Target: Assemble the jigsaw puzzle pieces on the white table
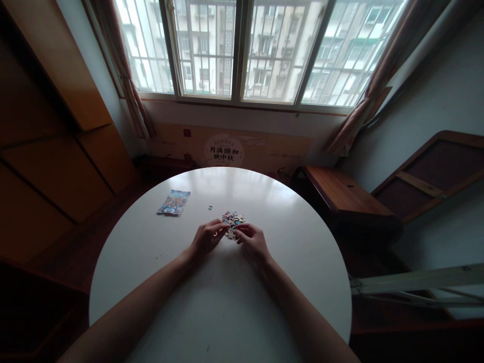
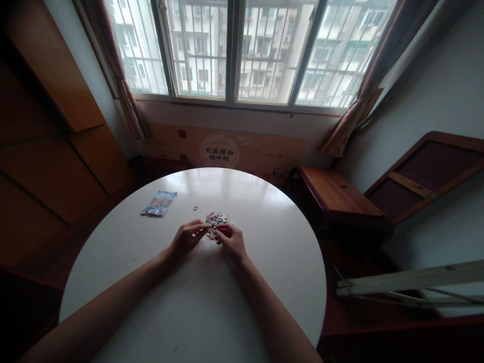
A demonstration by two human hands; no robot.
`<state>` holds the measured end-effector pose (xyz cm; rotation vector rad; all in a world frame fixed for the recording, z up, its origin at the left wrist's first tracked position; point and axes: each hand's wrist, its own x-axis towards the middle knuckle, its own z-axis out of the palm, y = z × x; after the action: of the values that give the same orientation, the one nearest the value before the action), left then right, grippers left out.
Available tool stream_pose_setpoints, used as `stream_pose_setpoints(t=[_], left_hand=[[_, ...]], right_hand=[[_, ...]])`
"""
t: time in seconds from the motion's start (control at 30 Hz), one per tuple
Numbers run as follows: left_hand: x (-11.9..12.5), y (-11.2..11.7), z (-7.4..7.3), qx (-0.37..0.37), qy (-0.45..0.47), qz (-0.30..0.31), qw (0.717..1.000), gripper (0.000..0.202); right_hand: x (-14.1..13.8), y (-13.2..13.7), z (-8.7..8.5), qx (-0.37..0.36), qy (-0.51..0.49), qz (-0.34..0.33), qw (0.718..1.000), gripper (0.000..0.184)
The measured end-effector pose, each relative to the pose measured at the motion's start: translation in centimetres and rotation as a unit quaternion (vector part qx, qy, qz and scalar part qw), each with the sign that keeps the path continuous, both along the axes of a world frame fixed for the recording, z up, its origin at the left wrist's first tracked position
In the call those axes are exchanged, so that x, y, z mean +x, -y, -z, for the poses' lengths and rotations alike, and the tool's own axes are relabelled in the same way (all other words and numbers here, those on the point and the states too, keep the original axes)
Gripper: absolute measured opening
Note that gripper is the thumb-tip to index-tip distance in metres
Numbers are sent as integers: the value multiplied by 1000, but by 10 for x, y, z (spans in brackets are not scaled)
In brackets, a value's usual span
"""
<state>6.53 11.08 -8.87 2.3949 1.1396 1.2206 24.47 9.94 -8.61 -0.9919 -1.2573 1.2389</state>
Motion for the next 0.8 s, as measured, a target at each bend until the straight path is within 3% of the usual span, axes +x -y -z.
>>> stream_pose_setpoints(t=[0.8], left_hand=[[2,1,-3,-18,14,38,999,21]], right_hand=[[2,0,1,17,65,-15,998,29]])
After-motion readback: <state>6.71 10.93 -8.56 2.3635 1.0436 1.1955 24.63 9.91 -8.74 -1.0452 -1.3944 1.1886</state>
